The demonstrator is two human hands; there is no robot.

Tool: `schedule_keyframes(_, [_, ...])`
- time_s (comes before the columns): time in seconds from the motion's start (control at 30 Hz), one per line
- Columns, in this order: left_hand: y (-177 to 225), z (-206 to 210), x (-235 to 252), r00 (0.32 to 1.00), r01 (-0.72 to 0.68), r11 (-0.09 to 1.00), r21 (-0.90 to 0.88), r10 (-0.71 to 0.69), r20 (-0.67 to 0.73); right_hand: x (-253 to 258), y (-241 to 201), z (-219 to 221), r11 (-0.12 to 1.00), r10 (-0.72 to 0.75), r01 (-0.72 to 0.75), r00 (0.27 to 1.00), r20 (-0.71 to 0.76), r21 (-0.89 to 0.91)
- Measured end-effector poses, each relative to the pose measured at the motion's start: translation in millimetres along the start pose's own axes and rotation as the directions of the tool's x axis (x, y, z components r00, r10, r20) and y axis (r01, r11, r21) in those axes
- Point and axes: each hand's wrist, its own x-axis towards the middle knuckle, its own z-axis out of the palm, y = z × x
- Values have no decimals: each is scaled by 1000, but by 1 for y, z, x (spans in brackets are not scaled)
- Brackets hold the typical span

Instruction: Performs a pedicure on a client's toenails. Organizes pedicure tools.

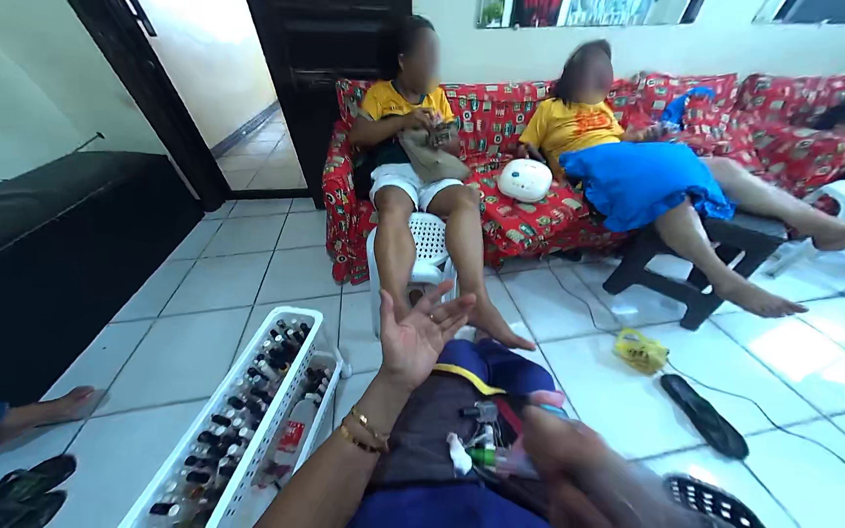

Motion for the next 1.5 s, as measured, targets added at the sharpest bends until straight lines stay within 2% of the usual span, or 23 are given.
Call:
schedule_keyframes(0.13, [-4,16,-17,999,7,999,53,-9,42,-9,30,29,996,75,-69,993,91,-64])
schedule_keyframes(0.27, [5,-4,-7,997,-35,997,71,40,-62,-8,15,22,978,45,-34,998,48,-207])
schedule_keyframes(0.3, [-1,-2,-15,1000,-14,998,66,15,-13,-14,21,32,973,82,-57,991,103,-224])
schedule_keyframes(0.37, [-10,3,-23,986,12,992,129,-33,161,-17,46,51,950,301,-308,846,439,-58])
schedule_keyframes(0.43, [-14,-2,-18,969,41,992,122,-70,238,-20,62,59,815,320,-542,718,618,207])
schedule_keyframes(0.5, [-18,-3,-21,995,38,994,107,-47,89,-31,67,71,558,318,-707,665,675,434])
schedule_keyframes(0.57, [-19,3,-27,985,5,951,310,49,-163,-33,70,73,534,450,-720,686,571,444])
schedule_keyframes(0.67, [-20,8,-38,961,-65,769,636,220,-167,-19,72,57,624,597,-700,714,367,347])
schedule_keyframes(0.73, [-33,13,-55,942,-238,555,797,333,49,-13,68,46,597,657,-714,697,288,366])
schedule_keyframes(0.83, [-65,0,-70,802,-527,182,830,431,414,-17,61,47,477,737,-753,623,260,453])
schedule_keyframes(0.93, [-84,-31,-73,754,-554,103,826,483,445,-31,65,60,414,797,-811,542,267,414])
schedule_keyframes(1.0, [-92,-41,-79,788,-463,162,871,524,322,-39,66,70,551,749,-755,636,189,357])
schedule_keyframes(1.07, [-93,-40,-87,873,-279,412,868,486,49,-43,70,79,785,580,-588,808,101,195])
schedule_keyframes(1.13, [-84,-39,-91,969,38,744,667,137,-208,-42,82,78,970,220,-200,963,154,-136])
schedule_keyframes(1.17, [-76,-42,-91,953,269,818,509,-151,-262,-39,90,74,970,31,29,969,245,-239])
schedule_keyframes(1.2, [-72,-47,-90,861,508,775,376,-444,-249,-37,96,70,945,-106,204,931,350,-256])
schedule_keyframes(1.23, [-73,-52,-91,737,675,685,272,-644,-205,-36,98,67,924,-182,305,881,437,-230])
schedule_keyframes(1.27, [-75,-53,-93,669,742,641,195,-723,-173,-36,101,64,926,-189,320,851,491,-198])
schedule_keyframes(1.3, [-75,-53,-94,697,717,679,156,-697,-166,-33,104,64,953,-118,240,858,500,-187])
schedule_keyframes(1.37, [-72,-52,-90,893,447,843,298,-402,-202,-27,107,66,958,283,-228,852,440,-175])
schedule_keyframes(1.43, [-76,-58,-84,986,104,813,573,-10,-164,-22,110,73,710,670,-701,643,372,-66])
schedule_keyframes(1.47, [-80,-62,-83,984,16,763,646,102,-145,-23,109,77,642,722,-766,592,357,-28])
schedule_keyframes(1.5, [-83,-64,-82,975,6,742,671,144,-168,-27,106,81,711,671,-701,659,340,-44])
